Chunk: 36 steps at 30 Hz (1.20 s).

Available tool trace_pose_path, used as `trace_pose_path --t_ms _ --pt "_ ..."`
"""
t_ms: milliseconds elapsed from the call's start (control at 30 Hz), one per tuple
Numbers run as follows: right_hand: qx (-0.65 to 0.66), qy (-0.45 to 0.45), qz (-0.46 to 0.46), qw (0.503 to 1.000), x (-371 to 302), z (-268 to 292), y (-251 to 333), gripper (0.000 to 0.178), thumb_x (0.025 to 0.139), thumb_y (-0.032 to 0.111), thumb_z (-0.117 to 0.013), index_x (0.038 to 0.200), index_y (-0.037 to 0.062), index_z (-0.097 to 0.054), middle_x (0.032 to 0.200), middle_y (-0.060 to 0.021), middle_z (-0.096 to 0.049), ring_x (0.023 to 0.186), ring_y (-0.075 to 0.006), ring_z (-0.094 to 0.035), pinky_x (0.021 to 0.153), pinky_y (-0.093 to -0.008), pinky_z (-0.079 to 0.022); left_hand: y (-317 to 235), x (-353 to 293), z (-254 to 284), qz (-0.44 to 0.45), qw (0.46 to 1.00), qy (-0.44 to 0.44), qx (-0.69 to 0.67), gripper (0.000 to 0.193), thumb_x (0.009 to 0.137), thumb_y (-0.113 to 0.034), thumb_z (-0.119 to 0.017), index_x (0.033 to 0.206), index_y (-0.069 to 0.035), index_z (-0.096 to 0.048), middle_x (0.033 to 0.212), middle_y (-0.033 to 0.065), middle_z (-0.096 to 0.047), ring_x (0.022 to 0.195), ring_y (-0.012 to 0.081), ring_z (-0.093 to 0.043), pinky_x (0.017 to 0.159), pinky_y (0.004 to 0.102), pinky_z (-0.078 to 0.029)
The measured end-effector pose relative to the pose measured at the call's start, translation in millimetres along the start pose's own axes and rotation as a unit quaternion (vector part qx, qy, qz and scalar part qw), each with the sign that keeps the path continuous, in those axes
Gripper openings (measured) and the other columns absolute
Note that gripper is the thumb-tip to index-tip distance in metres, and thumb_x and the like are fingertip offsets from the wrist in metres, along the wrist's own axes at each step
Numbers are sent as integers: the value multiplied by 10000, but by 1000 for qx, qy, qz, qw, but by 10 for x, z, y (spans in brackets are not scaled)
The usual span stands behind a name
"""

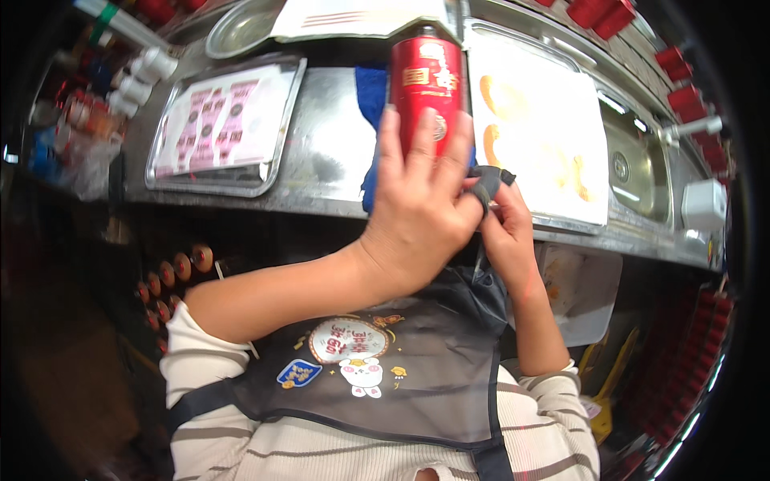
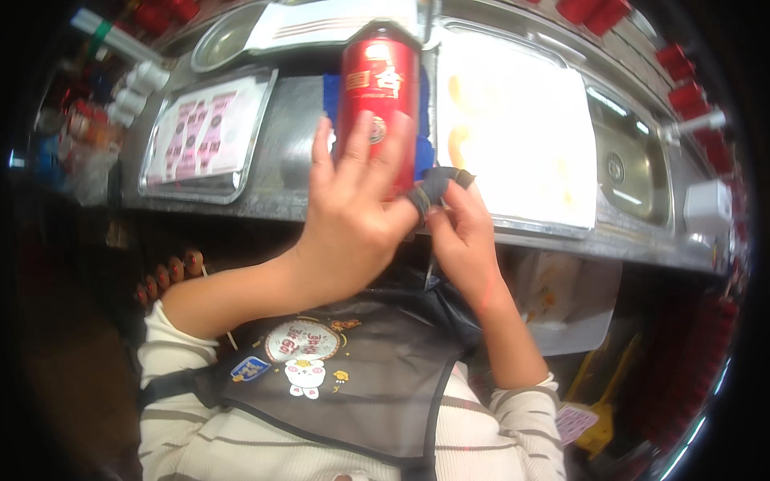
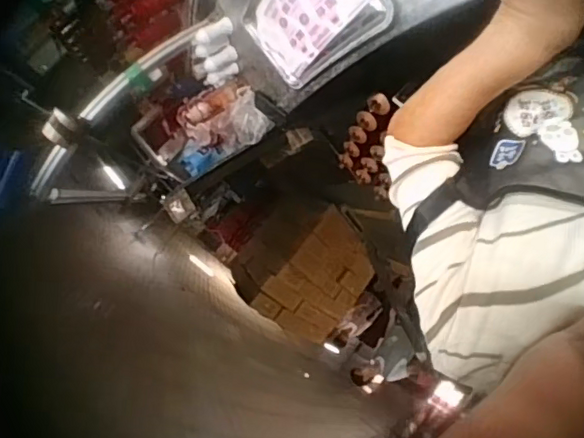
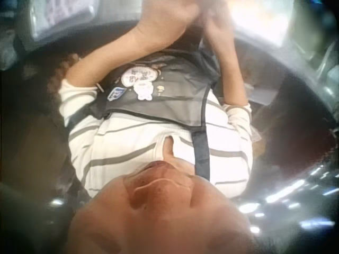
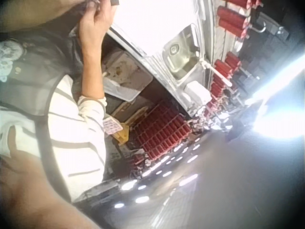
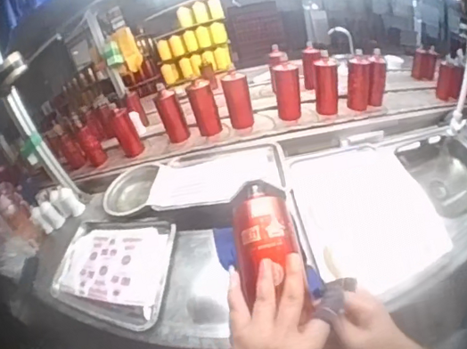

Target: The person applies gold circular labels to the top of red cylindrical containers and then applies a long rectangular label to the side of each container. The person handles the containers one at a time, places the finished items on a nearby tray, and repeats the process.

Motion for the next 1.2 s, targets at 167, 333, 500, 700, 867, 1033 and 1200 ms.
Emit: trace_pose_path --t_ms 167,333,500,700,867,1033,1200 --pt "-143 46 -17 989 26 31 173 163 835 8 -661 992 42 -631 1015 -12 -484 683 -20 -443 598 -193 -366 386 -233 17 88 986 13 -138 745 668 -282 -899 1287 43 -640 1517 336 -420 1417 462 -430 1139 680 -239" --pt "17 121 -182 976 67 159 202 154 814 37 -694 890 82 -567 865 57 -509 598 11 -399 556 -174 -300 425 -519 49 103 978 0 -180 737 669 -254 -916 1302 15 -652 1520 318 -433 1412 445 -448 1144 652 -263" --pt "126 147 -193 962 71 256 268 158 886 110 -716 875 81 -561 782 79 -533 606 22 -412 537 -169 -293 452 -854 110 81 984 30 -157 537 679 -199 -900 1150 4 -739 1533 319 -418 1392 460 -469 1143 656 -246" --pt "100 152 -194 964 139 262 12 145 934 117 -704 894 53 -580 831 63 -561 753 8 -509 675 -168 -418 415 -691 153 48 990 49 -121 505 651 -163 -891 1128 -54 -761 1525 330 -419 1356 459 -507 1139 662 -238" --pt "113 140 -185 966 172 248 -1 147 934 107 -705 884 47 -580 838 61 -569 774 8 -525 698 -168 -442 373 -505 178 -3 993 80 -89 574 619 -141 -883 1177 -119 -750 1508 333 -432 1314 466 -542 1126 669 -255" --pt "96 136 -201 965 178 225 -71 136 931 85 -701 881 44 -581 853 54 -587 789 8 -544 708 -168 -459 264 -315 189 -40 996 63 -51 442 652 -216 -870 1076 -150 -767 1486 317 -466 1313 487 -533 1109 708 -249" --pt "81 130 -196 969 181 178 -1 96 925 72 -697 918 30 -611 840 49 -593 737 7 -538 663 -171 -443 95 -98 66 -82 993 87 -24 223 747 -192 -769 955 -114 -759 1421 261 -560 1323 533 -500 1081 766 -231"
Point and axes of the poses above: each hand's wrist, its own x-axis towards the middle knuckle, its own z-axis out of the back of the hand, y = z × x, the point moved 5 cm from there along x, towards the middle knuckle
